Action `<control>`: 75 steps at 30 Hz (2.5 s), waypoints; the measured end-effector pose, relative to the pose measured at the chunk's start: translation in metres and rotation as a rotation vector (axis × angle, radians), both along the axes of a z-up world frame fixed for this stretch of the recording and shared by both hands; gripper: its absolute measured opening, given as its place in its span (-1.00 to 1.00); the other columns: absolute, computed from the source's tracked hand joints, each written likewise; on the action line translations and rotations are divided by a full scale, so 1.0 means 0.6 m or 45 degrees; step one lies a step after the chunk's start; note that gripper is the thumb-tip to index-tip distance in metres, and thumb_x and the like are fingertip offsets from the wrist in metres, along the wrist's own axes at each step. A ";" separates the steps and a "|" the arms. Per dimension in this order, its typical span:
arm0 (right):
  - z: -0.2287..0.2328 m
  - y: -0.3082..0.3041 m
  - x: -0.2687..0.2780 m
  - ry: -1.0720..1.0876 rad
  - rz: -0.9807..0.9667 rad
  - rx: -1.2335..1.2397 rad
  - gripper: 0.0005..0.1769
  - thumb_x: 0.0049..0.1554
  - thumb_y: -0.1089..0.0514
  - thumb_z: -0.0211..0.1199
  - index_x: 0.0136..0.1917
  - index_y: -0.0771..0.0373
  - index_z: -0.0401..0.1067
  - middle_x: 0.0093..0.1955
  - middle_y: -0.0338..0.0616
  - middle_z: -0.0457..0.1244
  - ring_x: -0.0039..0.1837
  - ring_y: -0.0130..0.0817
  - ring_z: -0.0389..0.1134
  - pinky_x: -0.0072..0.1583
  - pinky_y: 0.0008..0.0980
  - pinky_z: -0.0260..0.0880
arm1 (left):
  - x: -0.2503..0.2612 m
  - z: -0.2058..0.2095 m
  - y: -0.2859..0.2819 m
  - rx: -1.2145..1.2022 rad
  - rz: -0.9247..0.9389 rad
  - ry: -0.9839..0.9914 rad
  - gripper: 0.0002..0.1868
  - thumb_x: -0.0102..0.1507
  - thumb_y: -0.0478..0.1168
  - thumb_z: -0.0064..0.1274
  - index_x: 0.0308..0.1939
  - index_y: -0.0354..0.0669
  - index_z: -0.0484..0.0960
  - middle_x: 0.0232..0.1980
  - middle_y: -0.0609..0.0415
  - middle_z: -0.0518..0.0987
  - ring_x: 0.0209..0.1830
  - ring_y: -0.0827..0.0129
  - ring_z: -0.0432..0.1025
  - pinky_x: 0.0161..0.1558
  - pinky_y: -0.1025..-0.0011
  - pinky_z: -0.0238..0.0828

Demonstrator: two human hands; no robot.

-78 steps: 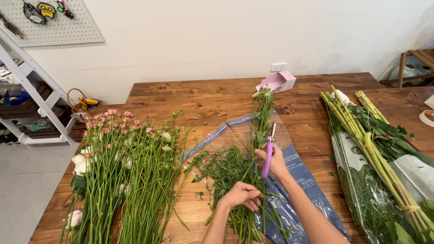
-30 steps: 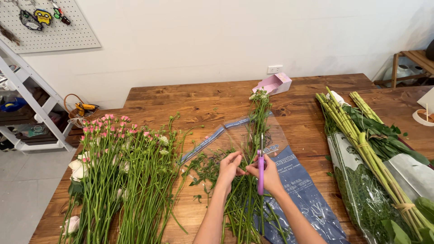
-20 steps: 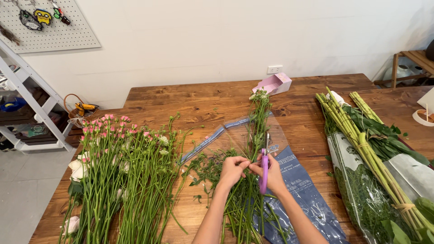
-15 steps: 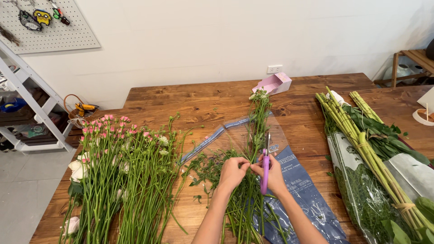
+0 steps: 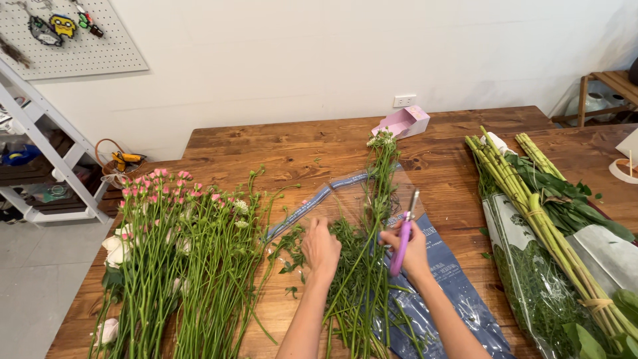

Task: The person trims the stems of pink and white flowers using purple scissors. They repeatedly pick up stems, cut off the lower leaves and ends, and place the trimmed stems on a blue plastic sheet on the table.

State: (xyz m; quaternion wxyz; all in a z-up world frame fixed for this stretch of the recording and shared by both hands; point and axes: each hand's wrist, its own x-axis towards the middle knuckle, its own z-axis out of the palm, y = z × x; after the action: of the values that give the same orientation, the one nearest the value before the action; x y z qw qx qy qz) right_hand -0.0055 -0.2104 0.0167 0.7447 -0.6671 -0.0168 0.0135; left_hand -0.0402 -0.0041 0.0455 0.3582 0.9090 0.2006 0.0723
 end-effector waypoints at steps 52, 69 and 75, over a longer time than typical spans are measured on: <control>-0.028 0.179 -0.078 0.715 0.471 -0.232 -0.58 0.08 0.02 0.41 0.02 0.27 0.28 -0.27 0.07 0.37 -0.37 -0.23 0.39 -0.31 -0.36 0.41 | -0.032 -0.058 0.221 0.175 0.332 0.345 -0.75 0.24 -0.34 0.10 -0.03 0.02 0.69 -0.11 -0.01 0.67 -0.12 0.21 0.58 -0.10 0.23 0.61; -0.002 0.043 0.012 0.523 0.067 -0.028 -0.59 0.17 0.18 0.30 0.16 0.49 0.28 -0.22 0.16 0.34 -0.34 -0.19 0.37 -0.29 -0.39 0.46 | -0.053 -0.141 -0.045 -0.104 -0.273 0.670 -0.86 0.26 -0.09 0.10 -0.12 0.09 0.59 0.03 0.06 0.58 0.05 0.09 0.47 0.10 0.12 0.41; 0.001 0.022 0.026 0.537 -0.041 -0.290 -0.48 0.11 0.10 0.36 0.22 0.41 0.30 -0.10 0.21 0.39 -0.26 -0.14 0.43 -0.24 -0.29 0.48 | -0.066 -0.050 -0.076 -0.883 -0.572 0.692 -0.67 0.41 -0.36 -0.14 0.27 -0.18 0.35 -0.22 0.07 0.55 -0.60 0.59 0.34 -0.59 0.73 0.36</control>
State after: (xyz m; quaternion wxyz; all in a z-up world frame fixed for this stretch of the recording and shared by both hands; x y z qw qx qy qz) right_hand 0.0102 -0.1975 0.0173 0.6518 -0.7293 0.1513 0.1426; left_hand -0.0796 -0.0498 0.0158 0.5810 0.7430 0.0980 -0.3175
